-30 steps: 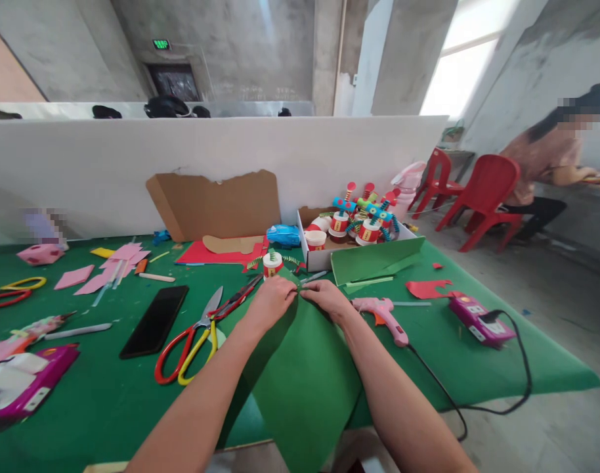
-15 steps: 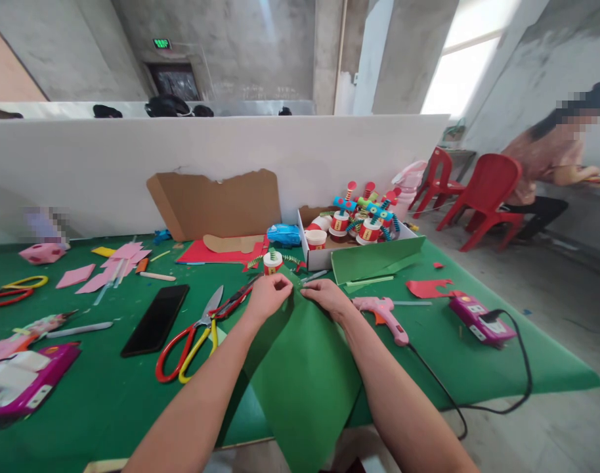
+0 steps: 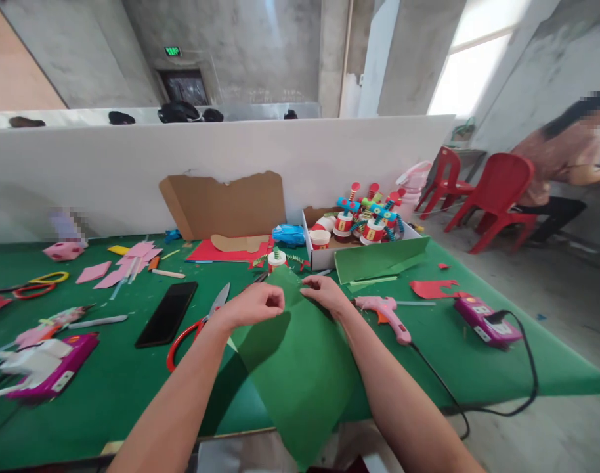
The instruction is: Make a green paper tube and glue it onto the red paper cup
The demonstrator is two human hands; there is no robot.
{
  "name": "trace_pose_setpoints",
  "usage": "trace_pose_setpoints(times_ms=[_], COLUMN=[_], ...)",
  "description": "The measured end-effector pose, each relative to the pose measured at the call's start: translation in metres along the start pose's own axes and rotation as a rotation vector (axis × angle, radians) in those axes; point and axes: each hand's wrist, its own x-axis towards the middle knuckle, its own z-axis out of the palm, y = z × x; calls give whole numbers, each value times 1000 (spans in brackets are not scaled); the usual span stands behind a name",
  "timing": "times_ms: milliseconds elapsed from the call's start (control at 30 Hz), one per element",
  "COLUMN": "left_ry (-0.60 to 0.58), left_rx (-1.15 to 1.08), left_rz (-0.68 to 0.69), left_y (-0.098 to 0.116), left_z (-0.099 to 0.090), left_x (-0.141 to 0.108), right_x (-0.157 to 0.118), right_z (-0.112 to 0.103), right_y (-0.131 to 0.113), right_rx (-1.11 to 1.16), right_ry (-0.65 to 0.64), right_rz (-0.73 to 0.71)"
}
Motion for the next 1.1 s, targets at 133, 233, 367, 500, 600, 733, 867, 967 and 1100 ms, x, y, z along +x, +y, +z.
trace_pose_setpoints(times_ms=[133, 233, 367, 500, 600, 733, 867, 967, 1100], left_ry=[369, 483, 518, 537, 556, 608, 633, 624, 537], left_rx=[120, 119, 113, 79, 32, -91, -252, -309, -235], left_rz=[36, 58, 105, 121, 108, 37, -47, -61, -26], left_y=[3, 3, -1, -5, -7, -13, -22, -18, 0], left_z=[15, 31, 41, 44, 45, 44, 41, 41, 45], left_x=[15, 31, 40, 39, 39, 43, 44, 39, 31], right_x=[-5, -9, -10, -8, -8, -8, -13, -15, -16], right_z=[6, 6, 5, 4, 6, 5, -12, -30, -40], right_y=[-3, -3, -2, -1, 0, -2, -10, -12, -10], right_rx=[14, 23, -25, -84, -101, -104, -254, -338, -313], right_ry=[3, -16, -20, -32, -22, -20, -102, -244, -320], right_rz=[-11, -20, -73, -110, -108, -70, -107, -94, -54])
